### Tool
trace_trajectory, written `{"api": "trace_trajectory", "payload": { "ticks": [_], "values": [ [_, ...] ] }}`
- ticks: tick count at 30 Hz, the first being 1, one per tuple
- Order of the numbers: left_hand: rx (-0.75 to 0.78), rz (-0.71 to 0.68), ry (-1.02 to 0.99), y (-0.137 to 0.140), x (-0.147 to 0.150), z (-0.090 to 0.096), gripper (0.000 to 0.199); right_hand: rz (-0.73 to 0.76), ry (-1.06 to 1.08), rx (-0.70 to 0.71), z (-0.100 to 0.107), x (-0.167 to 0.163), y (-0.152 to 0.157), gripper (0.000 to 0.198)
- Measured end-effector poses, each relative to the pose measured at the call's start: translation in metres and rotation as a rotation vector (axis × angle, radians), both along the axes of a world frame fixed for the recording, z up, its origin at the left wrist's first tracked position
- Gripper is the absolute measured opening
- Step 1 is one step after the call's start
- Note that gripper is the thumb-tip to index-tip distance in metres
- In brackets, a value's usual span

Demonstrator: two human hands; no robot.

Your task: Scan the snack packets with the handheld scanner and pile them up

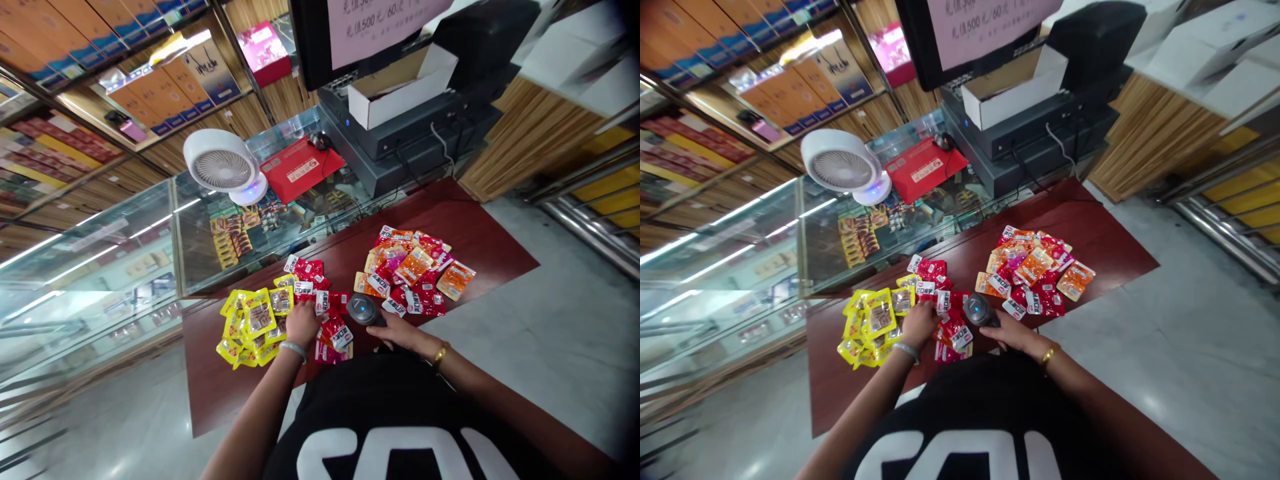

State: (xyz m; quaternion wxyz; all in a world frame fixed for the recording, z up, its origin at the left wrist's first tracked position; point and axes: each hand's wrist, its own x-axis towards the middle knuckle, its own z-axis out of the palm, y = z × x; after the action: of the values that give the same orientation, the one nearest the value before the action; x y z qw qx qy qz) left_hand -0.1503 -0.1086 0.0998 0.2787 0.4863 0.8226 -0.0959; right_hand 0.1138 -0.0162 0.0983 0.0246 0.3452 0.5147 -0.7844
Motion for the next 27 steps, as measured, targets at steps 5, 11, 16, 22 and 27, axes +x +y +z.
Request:
{"api": "trace_trajectory", "payload": {
  "ticks": [5,11,16,22,27],
  "values": [
    [0.062,-0.042,0.062,-0.007,0.03,-0.01,0.049,0.039,-0.05,-0.005,-0.006,0.004,-0.001,0.052],
    [0.172,-0.163,0.102,0.035,0.032,-0.015,0.043,0.053,-0.066,-0.001,-0.01,0.003,0.001,0.052],
    [0.073,-0.218,0.064,0.056,0.019,-0.016,0.033,0.027,-0.097,-0.001,-0.007,0.005,0.0,0.058],
    [0.036,-0.207,-0.033,0.053,0.016,-0.015,0.045,-0.066,-0.068,-0.01,-0.009,0.005,0.004,0.052],
    [0.096,-0.075,-0.117,0.055,0.018,-0.026,0.041,-0.119,-0.046,0.004,-0.01,0.002,0.01,0.043]
  ]
}}
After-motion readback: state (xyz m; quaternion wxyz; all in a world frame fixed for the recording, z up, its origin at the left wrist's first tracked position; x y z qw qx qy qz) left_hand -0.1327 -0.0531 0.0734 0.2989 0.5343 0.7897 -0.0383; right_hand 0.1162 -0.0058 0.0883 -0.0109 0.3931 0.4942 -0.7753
